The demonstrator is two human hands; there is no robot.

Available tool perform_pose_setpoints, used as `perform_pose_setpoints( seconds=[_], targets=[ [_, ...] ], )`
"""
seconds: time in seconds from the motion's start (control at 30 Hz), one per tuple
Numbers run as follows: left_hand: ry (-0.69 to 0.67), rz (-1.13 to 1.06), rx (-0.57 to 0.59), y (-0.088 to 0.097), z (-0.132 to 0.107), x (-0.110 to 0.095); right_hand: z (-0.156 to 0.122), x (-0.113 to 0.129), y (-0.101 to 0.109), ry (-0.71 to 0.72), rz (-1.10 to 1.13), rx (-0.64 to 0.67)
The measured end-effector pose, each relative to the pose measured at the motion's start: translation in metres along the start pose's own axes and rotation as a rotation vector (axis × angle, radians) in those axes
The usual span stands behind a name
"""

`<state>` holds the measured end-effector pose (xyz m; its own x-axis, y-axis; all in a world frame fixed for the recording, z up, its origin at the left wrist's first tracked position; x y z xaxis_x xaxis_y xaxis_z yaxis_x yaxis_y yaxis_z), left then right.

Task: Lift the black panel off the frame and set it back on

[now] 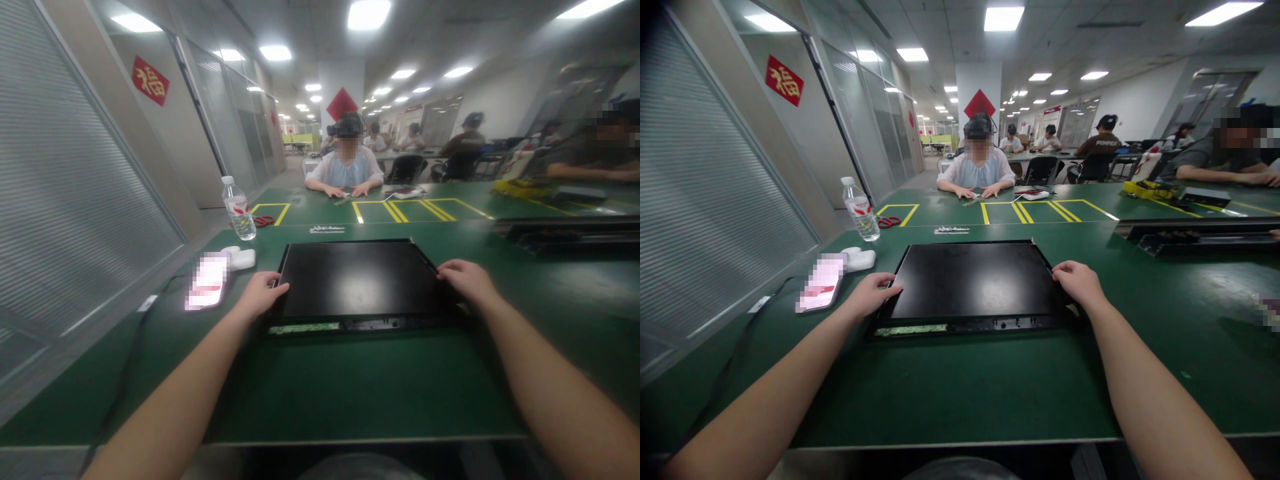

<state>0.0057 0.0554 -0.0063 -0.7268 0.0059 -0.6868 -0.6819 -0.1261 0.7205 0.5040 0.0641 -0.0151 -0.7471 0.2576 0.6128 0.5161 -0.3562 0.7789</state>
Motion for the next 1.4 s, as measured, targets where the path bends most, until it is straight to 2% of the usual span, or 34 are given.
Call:
perform_pose_setpoints(
  seconds=[0.3, 0.63, 1.4],
  targets=[
    [-0.093, 0.210, -0.012, -0.003, 0.006, 0.009, -0.001, 0.000, -0.001, -0.014, 0.043, 0.012],
    [-0.120, 0.269, -0.011, -0.005, 0.008, 0.012, -0.003, -0.001, 0.000, -0.057, 0.047, 0.034],
    [-0.116, 0.328, 0.026, -0.004, 0.007, 0.010, -0.003, 0.001, 0.001, -0.033, -0.021, 0.000]
  ],
)
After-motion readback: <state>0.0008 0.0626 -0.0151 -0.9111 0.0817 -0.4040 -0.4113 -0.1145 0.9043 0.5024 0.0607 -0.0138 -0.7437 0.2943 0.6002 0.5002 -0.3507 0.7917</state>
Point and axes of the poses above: each hand's wrist, its own z-axis towards the middle knuckle, its own y-axis out of the back of the hand, x = y × z, the point moved 5 cm from there along z, towards the middle knuckle, and after that the axes turned 1 degree about -x, right-handed, at the moved point
